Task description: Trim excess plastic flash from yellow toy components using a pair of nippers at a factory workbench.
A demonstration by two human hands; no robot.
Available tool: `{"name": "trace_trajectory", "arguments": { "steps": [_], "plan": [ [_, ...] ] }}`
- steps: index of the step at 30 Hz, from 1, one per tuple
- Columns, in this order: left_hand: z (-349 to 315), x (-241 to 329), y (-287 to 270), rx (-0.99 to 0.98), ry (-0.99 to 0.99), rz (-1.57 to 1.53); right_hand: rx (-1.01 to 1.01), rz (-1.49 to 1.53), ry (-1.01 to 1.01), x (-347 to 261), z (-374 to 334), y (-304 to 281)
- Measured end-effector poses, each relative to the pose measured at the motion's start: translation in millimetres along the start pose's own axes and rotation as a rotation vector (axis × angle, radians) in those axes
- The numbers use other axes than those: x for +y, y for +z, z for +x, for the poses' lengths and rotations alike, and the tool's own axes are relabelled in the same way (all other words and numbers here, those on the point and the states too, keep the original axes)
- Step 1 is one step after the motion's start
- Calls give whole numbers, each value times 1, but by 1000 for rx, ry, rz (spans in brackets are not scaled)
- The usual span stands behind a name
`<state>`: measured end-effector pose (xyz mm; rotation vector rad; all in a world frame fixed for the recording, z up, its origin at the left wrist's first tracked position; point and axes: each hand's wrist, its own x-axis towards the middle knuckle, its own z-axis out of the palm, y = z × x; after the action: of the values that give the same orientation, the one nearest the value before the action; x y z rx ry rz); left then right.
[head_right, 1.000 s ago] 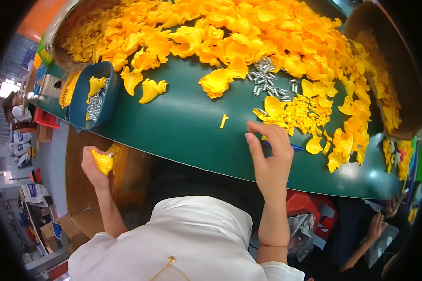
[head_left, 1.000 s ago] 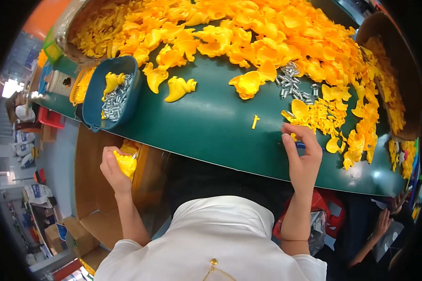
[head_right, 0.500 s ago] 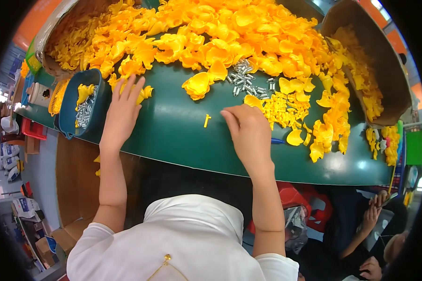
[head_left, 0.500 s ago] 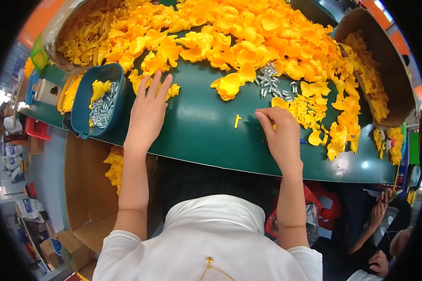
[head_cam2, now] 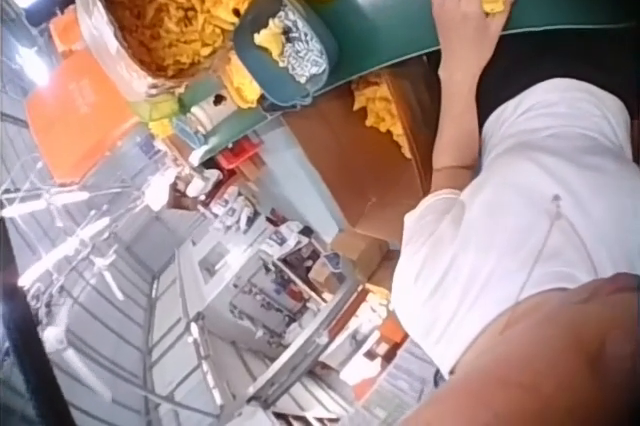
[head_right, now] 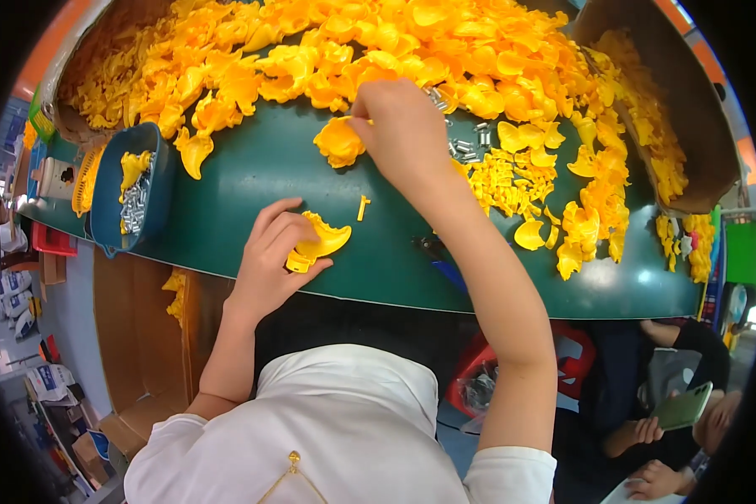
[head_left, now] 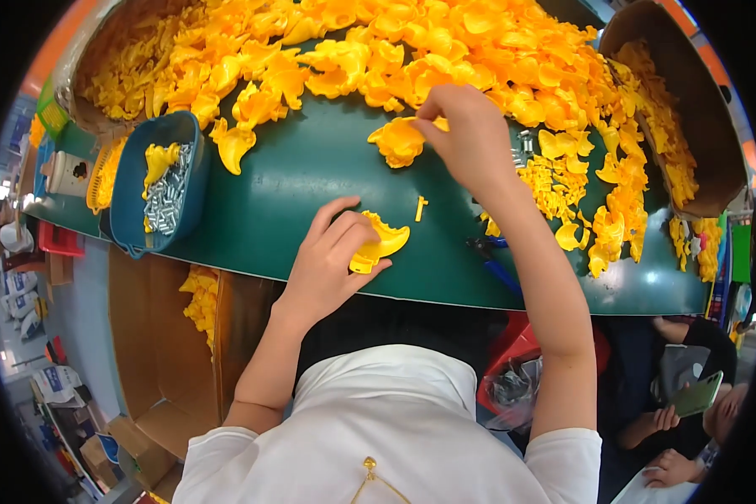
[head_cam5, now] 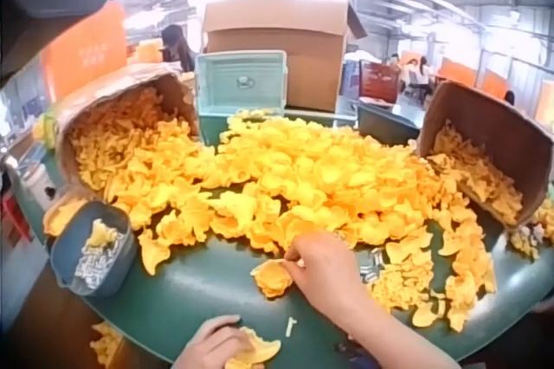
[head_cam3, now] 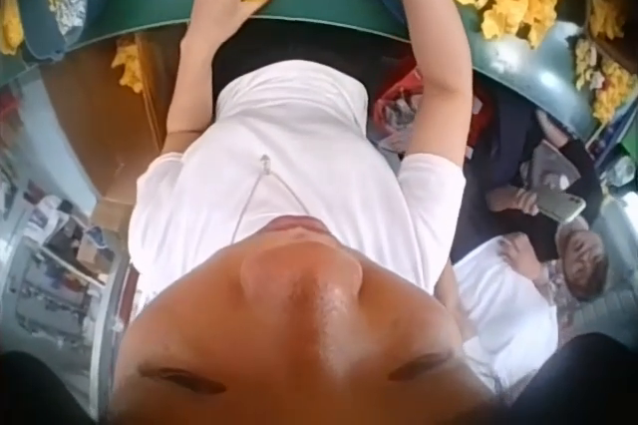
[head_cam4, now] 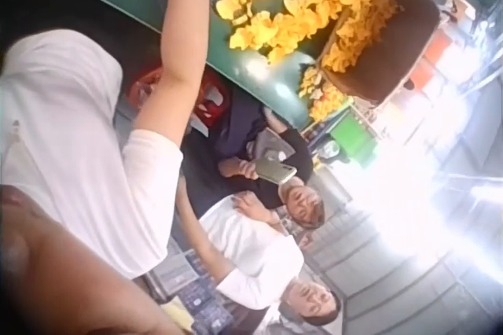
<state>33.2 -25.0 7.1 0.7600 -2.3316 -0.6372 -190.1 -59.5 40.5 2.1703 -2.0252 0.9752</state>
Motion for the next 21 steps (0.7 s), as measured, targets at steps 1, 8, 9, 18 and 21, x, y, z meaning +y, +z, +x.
{"name": "trace_trajectory", "arguments": {
  "steps": [1,8,9,18,21],
  "plan": [
    [0,1,-2,-10,5,65,-13,49,35,1,-1,-2],
    [-13,9,-5,-56,113,269,-5,322,249,-35,-78,-27],
    [-13,11,-7,-72,103,303,-25,318,235,-36,-90,-24],
    [-14,4,-3,-13,4,339,30,324,264,-43,-122,-3],
    [-20,12,-1,78,163,500,27,309,288,-43,-125,-7]
  ]
}}
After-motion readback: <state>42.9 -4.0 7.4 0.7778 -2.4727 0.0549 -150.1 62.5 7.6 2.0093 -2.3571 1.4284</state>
